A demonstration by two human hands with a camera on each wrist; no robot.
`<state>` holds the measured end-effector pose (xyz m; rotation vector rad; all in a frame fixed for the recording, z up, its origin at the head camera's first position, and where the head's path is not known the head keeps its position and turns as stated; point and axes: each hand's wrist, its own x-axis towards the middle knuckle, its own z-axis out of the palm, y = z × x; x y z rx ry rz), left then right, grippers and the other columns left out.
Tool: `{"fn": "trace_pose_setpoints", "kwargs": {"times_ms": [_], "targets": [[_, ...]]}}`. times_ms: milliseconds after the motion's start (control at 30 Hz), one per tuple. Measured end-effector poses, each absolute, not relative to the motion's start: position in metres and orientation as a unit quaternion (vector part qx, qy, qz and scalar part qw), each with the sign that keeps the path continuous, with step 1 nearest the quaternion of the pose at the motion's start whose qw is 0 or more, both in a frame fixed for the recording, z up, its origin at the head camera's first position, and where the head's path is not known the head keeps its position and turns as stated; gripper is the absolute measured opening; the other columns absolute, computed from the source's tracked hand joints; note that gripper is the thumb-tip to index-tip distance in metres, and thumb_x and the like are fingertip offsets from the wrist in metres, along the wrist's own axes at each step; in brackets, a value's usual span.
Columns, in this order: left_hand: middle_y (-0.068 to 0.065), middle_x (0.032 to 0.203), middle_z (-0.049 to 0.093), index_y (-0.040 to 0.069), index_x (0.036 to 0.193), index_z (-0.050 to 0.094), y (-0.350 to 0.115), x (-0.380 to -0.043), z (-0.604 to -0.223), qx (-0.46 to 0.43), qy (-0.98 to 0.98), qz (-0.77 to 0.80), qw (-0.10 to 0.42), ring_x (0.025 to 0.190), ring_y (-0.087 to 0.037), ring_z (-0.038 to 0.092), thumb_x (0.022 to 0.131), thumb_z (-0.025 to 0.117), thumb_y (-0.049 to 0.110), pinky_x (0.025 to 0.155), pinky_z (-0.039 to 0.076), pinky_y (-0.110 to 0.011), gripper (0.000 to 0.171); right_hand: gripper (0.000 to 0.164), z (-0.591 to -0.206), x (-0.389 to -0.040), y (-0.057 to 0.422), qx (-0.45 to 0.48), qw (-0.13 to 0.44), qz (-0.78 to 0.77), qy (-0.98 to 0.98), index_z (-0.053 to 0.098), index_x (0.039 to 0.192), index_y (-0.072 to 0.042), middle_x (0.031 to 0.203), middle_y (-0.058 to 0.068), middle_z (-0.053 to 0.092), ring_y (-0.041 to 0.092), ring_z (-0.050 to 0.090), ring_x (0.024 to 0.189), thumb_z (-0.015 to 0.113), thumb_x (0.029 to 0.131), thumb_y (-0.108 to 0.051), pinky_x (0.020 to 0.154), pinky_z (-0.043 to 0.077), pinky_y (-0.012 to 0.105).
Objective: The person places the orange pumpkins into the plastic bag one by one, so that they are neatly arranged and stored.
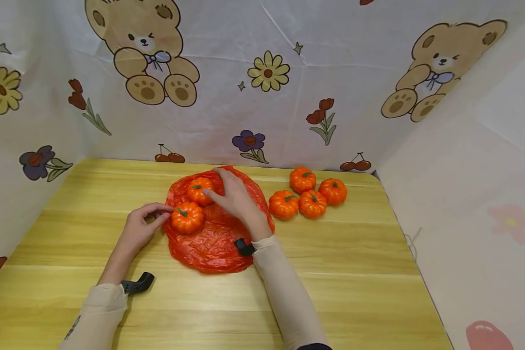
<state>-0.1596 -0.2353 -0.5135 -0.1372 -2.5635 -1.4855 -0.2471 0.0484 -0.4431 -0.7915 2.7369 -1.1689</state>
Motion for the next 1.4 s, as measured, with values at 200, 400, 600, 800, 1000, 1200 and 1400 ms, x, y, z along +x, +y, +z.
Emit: {"fn": "trace_pose_setpoints", "kwargs": {"times_ms": [200, 400, 600, 800, 1000, 1200, 1400], "targets": [[-0.008, 0.104, 0.072, 0.011, 0.112, 0.08, -0.238, -0.159, -0.515, -0.045, -0.863, -0.494, 0.094, 0.087, -0.011, 0.058, 0.101, 0.073, 0.015, 0.075, 0.046, -0.016, 0.014, 0.065, -0.439, -0.244, 0.066, -0.246, 0.007, -0.386, 0.889, 0.047, 0.156, -0.012, 0.153, 0.012, 0.056, 0.03, 0.053, 0.143, 0.07, 0.102, -0.04, 0.119, 0.042, 0.05], [-0.009, 0.104, 0.071, 0.009, 0.112, 0.079, -0.239, -0.158, -0.515, -0.049, -0.864, -0.491, 0.099, 0.086, -0.011, 0.057, 0.101, 0.073, 0.014, 0.075, 0.045, -0.015, 0.014, 0.063, -0.436, -0.242, 0.092, -0.226, -0.005, -0.418, 0.88, 0.049, 0.154, -0.009, 0.15, 0.018, 0.058, 0.037, 0.055, 0.139, 0.071, 0.102, -0.036, 0.114, 0.048, 0.052], [-0.008, 0.104, 0.071, 0.009, 0.113, 0.079, -0.239, -0.157, -0.515, -0.048, -0.864, -0.492, 0.097, 0.086, -0.01, 0.057, 0.101, 0.072, 0.015, 0.075, 0.045, -0.015, 0.015, 0.06, -0.427, -0.237, 0.121, -0.206, -0.036, -0.427, 0.88, 0.051, 0.153, -0.01, 0.151, 0.013, 0.057, 0.032, 0.055, 0.14, 0.072, 0.102, -0.032, 0.117, 0.045, 0.049], [-0.009, 0.104, 0.071, 0.009, 0.112, 0.079, -0.238, -0.157, -0.515, -0.047, -0.865, -0.489, 0.097, 0.087, -0.01, 0.057, 0.101, 0.072, 0.015, 0.075, 0.045, -0.015, 0.014, 0.06, -0.422, -0.235, 0.152, -0.184, -0.07, -0.439, 0.877, 0.053, 0.151, -0.006, 0.15, 0.014, 0.059, 0.031, 0.056, 0.138, 0.073, 0.101, -0.03, 0.117, 0.045, 0.049], [-0.009, 0.104, 0.071, 0.009, 0.112, 0.079, -0.238, -0.158, -0.517, -0.048, -0.864, -0.491, 0.097, 0.087, -0.01, 0.057, 0.101, 0.072, 0.014, 0.075, 0.046, -0.014, 0.014, 0.058, -0.421, -0.233, 0.182, -0.155, -0.081, -0.446, 0.878, 0.054, 0.151, -0.01, 0.149, 0.011, 0.06, 0.03, 0.056, 0.139, 0.074, 0.1, -0.032, 0.116, 0.046, 0.051], [-0.009, 0.104, 0.071, 0.01, 0.113, 0.08, -0.236, -0.158, -0.518, -0.051, -0.862, -0.495, 0.096, 0.088, -0.009, 0.058, 0.102, 0.072, 0.015, 0.076, 0.046, -0.015, 0.015, 0.058, -0.418, -0.228, 0.211, -0.131, -0.097, -0.445, 0.881, 0.055, 0.15, -0.009, 0.148, 0.014, 0.061, 0.035, 0.056, 0.139, 0.075, 0.1, -0.032, 0.115, 0.046, 0.054], [-0.01, 0.105, 0.071, 0.01, 0.113, 0.079, -0.234, -0.158, -0.516, -0.049, -0.864, -0.492, 0.091, 0.089, -0.01, 0.057, 0.102, 0.071, 0.016, 0.076, 0.046, -0.015, 0.015, 0.056, -0.421, -0.224, 0.242, -0.115, -0.101, -0.452, 0.879, 0.053, 0.15, -0.007, 0.151, 0.017, 0.057, 0.036, 0.053, 0.141, 0.071, 0.103, -0.03, 0.117, 0.043, 0.056]]}}
